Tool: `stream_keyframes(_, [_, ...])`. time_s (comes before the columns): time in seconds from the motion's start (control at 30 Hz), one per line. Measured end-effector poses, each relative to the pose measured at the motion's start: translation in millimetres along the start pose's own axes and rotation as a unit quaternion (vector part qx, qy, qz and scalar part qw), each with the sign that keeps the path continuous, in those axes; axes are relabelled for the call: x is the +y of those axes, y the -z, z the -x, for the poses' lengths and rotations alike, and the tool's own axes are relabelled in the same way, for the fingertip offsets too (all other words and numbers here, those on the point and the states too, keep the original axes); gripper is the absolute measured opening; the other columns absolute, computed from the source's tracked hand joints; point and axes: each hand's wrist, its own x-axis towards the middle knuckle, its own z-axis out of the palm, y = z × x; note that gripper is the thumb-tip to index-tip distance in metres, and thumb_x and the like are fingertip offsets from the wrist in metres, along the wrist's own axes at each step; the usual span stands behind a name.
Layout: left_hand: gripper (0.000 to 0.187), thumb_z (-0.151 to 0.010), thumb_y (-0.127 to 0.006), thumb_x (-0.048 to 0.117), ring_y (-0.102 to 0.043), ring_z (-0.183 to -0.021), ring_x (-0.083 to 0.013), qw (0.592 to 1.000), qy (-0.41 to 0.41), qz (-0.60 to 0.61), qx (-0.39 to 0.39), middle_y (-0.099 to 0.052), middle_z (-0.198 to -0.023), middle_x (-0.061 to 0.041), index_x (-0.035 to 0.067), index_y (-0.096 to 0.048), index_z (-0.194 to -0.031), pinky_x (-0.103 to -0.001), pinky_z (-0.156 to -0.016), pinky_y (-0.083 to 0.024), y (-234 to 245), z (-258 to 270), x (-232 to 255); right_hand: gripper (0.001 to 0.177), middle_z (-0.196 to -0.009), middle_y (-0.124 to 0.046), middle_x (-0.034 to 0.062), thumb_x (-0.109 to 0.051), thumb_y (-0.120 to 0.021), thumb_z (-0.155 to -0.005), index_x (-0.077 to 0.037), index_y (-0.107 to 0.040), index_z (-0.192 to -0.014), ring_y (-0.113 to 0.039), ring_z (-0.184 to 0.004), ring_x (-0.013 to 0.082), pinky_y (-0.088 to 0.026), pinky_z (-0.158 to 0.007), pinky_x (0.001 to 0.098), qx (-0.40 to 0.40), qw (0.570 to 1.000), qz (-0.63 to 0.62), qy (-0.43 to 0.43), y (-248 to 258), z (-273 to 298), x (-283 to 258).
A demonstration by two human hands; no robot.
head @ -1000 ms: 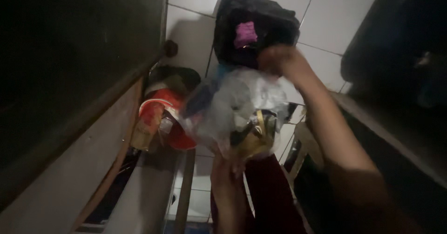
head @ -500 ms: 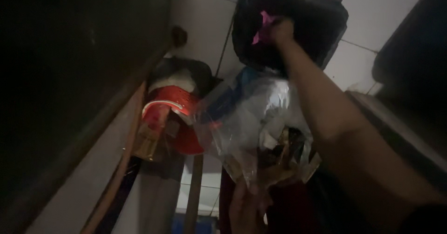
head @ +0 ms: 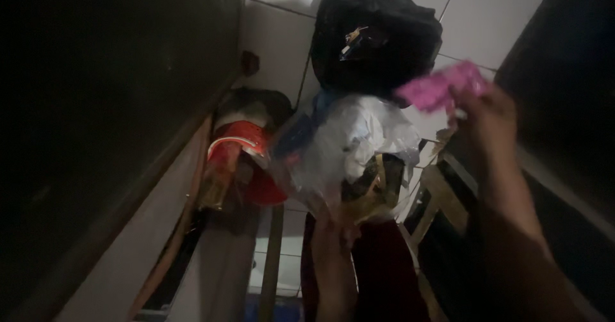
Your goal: The person empties a plastic bag containing food scraps into a black compost bin, then ties the bag and places it on the floor. They walk through a cluttered home, briefly open a door, and place the bag into a large metal drum.
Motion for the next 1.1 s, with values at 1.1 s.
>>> stream_keyframes(1.1, [0.031, -0.102, -0.053, 0.026, -0.056, -0.088, -0.0213, 0.986, -0.118, -0.110, 0.044, -0.058, -0.095, -0.008, 0.000, -0.063, -0.115, -0.035, -0.077, -0.047, 22, 11, -68, 0.027, -0.099, -0.073, 0.0147, -0.007, -0.059, -0.092, -0.002, -0.065, -0.117, -0.075, -0.088, 0.0315, -0.060, -0.075, 0.0388, -0.404, 0.850, 0.325, 0.092, -81, 142, 90])
